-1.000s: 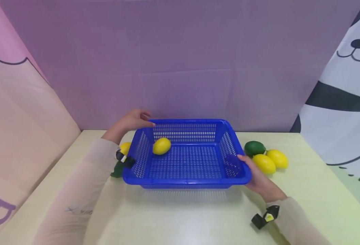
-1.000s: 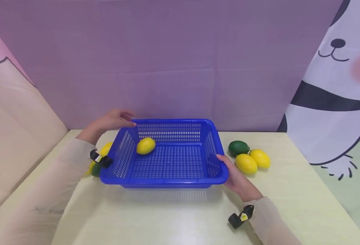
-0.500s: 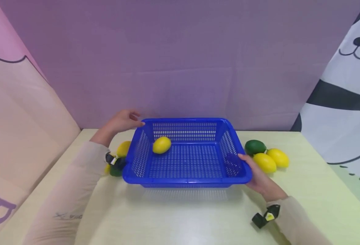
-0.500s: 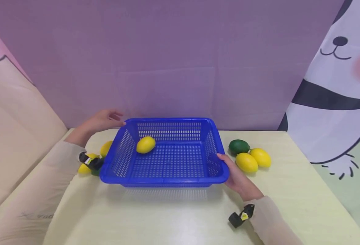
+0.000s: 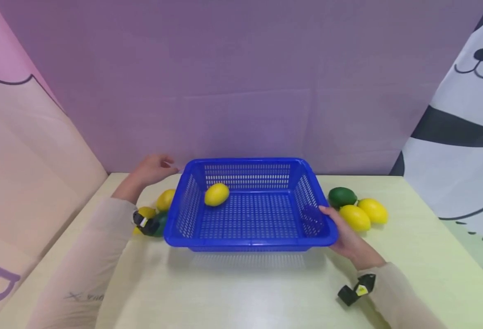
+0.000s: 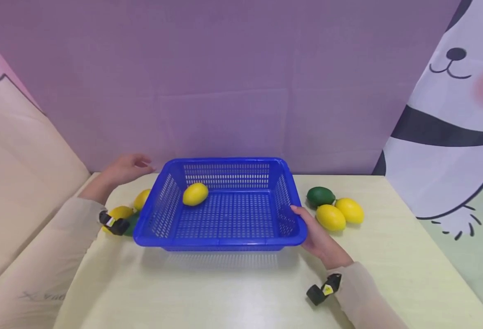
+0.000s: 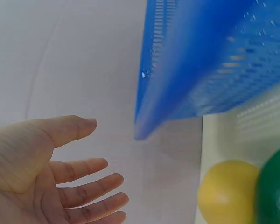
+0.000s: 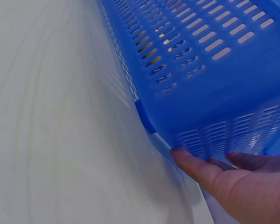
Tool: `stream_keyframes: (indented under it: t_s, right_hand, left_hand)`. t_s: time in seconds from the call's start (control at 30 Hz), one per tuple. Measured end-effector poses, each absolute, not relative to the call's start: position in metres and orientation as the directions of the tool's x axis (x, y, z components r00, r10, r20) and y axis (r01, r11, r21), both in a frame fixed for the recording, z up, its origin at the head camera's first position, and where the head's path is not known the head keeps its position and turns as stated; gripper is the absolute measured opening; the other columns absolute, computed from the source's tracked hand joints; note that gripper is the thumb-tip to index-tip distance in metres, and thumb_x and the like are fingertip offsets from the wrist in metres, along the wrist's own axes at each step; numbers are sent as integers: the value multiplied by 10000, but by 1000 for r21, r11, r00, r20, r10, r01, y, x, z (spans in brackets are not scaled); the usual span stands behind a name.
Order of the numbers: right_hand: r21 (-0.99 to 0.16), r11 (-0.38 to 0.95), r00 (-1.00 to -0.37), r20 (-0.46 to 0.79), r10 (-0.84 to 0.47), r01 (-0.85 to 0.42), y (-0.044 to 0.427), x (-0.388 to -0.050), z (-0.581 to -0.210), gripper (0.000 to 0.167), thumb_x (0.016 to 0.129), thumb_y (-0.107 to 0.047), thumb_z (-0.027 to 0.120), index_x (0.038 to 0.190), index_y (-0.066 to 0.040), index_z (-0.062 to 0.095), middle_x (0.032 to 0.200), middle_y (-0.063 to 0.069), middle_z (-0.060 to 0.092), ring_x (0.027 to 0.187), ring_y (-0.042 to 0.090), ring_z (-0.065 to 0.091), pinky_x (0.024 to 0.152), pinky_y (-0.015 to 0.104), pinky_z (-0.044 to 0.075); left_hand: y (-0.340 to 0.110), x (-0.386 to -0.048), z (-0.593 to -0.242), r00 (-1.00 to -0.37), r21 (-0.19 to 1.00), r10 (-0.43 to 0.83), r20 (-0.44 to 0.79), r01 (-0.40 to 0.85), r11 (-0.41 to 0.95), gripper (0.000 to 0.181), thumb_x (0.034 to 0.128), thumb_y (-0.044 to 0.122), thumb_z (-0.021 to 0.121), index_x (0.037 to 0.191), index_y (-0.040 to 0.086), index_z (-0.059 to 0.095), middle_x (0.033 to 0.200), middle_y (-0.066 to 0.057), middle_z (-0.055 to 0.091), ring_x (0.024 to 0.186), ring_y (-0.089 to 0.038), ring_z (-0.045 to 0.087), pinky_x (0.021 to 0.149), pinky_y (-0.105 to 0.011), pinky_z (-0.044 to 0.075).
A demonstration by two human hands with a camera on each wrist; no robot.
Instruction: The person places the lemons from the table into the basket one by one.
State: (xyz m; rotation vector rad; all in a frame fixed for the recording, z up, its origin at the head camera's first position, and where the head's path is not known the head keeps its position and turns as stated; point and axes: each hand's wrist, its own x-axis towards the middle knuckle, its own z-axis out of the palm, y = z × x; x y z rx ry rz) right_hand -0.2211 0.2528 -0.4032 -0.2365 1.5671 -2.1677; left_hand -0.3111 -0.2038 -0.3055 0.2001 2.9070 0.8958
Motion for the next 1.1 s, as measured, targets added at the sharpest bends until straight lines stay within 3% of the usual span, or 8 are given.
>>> stream_keyframes:
  t_s: [0.17,0.47,0.8,1.1]
  right_hand:
    - [-932,-249,-888,-133,-441,263,253,-220,-403,655,999,-398,333,1463,-39,42,1180,35,585,1049,215,610,852,369,529]
    - [-929,-277,-885,-98,-456,246,251,-221,-404,526,1008,-368,322,1410,-70,162,1186,14,587,1070,195,590,907,357,499]
    - [-935,-242,-890,-133,-435,258,250,-221,-405,676,1003,-399,324,1475,-29,12,1199,31,570,1069,204,591,898,364,505]
    - [-939,-237,-893,-130,-431,251,250,-222,-405,680,1001,-398,326,1471,-18,14,1188,28,572,1063,202,592,894,365,506]
  left_hand:
    - [-213,-313,-314,-985,553,163,-52,108,826,493,960,267,481,1305,-81,427,1290,-307,470,1167,-443,459,952,-551,421]
    - [-227,-318,-328,-977,520,198,-78,130,844,482,945,237,502,1270,-116,454,1264,-337,479,1146,-462,470,936,-556,421]
    - [-232,-327,-353,-966,495,188,-176,79,865,556,930,302,517,1294,-111,439,1322,-326,427,1198,-483,407,984,-589,354]
    - [-231,-326,-358,-941,468,179,-287,25,883,607,932,373,496,1342,-63,403,1394,-311,352,1245,-477,351,1017,-620,299]
